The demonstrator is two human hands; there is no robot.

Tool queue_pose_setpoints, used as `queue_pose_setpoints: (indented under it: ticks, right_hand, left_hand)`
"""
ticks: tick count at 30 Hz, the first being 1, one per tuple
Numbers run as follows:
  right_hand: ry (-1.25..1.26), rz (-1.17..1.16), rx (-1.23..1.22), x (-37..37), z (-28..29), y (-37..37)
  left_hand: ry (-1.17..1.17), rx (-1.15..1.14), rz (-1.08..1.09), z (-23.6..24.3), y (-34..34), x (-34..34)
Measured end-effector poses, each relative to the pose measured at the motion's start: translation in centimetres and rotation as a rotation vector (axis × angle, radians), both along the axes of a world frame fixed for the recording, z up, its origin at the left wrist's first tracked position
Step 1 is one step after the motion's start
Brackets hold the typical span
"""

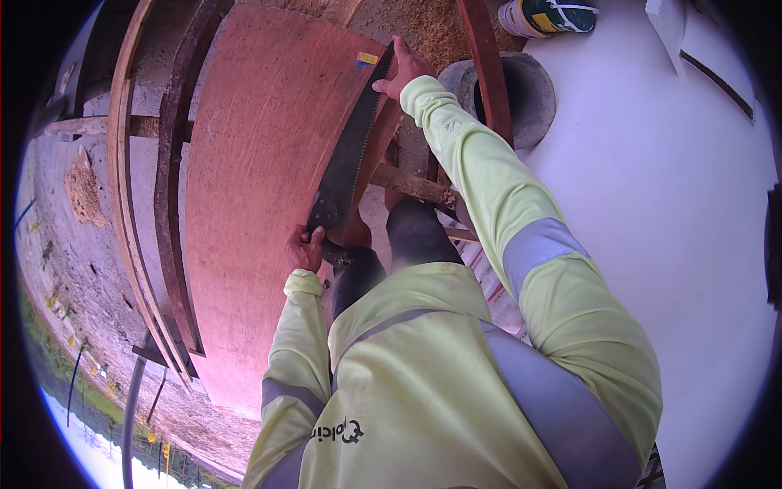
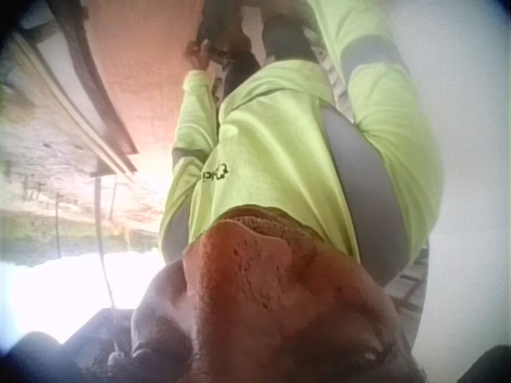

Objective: The person marks a line on a wood plank with a pencil and then saws the plank with a hand saw while another person assists by holding the wood.

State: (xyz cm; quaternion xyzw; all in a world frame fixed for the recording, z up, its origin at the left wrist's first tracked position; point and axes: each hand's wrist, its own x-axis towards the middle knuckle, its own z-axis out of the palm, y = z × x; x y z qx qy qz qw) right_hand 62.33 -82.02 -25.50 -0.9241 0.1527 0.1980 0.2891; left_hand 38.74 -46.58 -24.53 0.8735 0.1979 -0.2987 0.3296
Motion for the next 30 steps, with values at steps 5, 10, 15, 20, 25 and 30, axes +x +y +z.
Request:
queue_pose_setpoints:
  ticks: [5,10,15,20,25,30]
  right_hand:
    - [-0.021,0.009,0.047,0.0,-0.3,-0.4]
    - [0.001,0.008,0.043,0.0,0.1,-0.3]
    - [-0.012,0.008,0.044,0.0,0.0,-0.3]
    - [0.017,0.004,0.026,0.3,0.3,0.2]
    - [0.048,0.022,0.037,0.1,1.0,-0.4]
    - [-0.007,0.023,-0.006,-0.1,0.2,-0.4]
  left_hand:
    - [0.02,-0.012,0.012,-0.1,0.2,0.0]
    - [0.026,-0.022,0.007,0.0,0.3,0.2]
    - [0.021,0.002,-0.028,-0.1,-0.1,0.5]
    - [0.031,-0.058,0.019,-0.7,1.0,0.0]
    - [0.076,-0.03,0.004,0.6,0.3,0.9]
    - [0.064,-0.072,0.01,1.1,0.1,1.4]
